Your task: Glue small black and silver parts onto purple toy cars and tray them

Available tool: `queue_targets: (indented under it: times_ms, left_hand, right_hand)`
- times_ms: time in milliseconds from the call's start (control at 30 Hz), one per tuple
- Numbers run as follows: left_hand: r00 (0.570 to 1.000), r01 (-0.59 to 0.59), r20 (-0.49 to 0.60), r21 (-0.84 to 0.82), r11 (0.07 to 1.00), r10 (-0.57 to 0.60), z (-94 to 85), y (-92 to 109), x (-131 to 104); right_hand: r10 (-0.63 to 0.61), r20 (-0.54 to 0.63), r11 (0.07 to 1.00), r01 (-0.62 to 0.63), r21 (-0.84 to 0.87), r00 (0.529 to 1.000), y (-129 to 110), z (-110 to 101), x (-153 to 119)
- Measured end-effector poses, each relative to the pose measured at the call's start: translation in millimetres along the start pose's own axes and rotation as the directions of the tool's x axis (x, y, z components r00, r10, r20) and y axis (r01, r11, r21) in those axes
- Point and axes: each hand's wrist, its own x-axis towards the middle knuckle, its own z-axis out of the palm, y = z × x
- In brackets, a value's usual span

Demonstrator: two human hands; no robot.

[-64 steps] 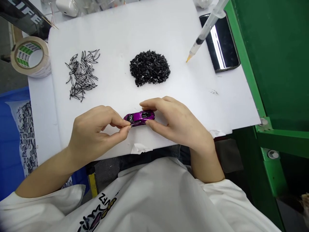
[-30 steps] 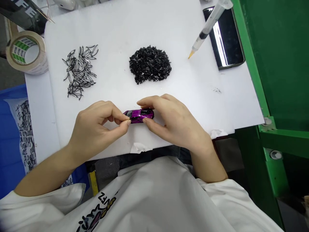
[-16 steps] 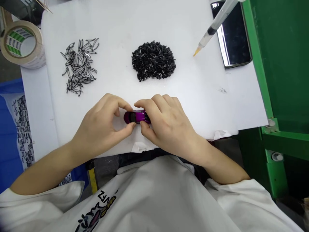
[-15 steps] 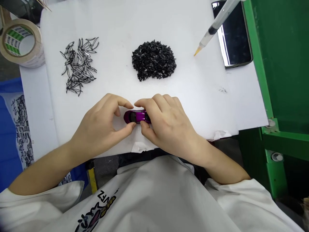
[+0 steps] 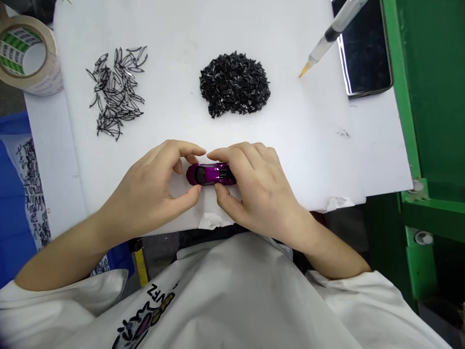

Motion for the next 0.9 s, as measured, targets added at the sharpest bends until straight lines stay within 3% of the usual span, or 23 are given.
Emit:
queue_targets:
  times_ms: [433,700,900]
  left_hand:
    - [0.995,0.09,0.051,-0.078,0.993,-0.086,-0.3,5,7]
    - [0.998,0.049,0.037,-0.116,0.992,-0.045,-1.7,-1,4]
    - [0.995,0.021,0.099,-0.105,0.994,-0.01,-6.0,-8,2]
  right_hand:
    - [0.094,0.039,0.995,-0.092,-0.03,0.995,-7,0,1]
    - [0.093,0.013,0.995,-0.093,-0.04,0.996,-7,3,-1]
    - [0.057,0.009,0.998,-0.057,-0.007,0.998,-4,3,-1]
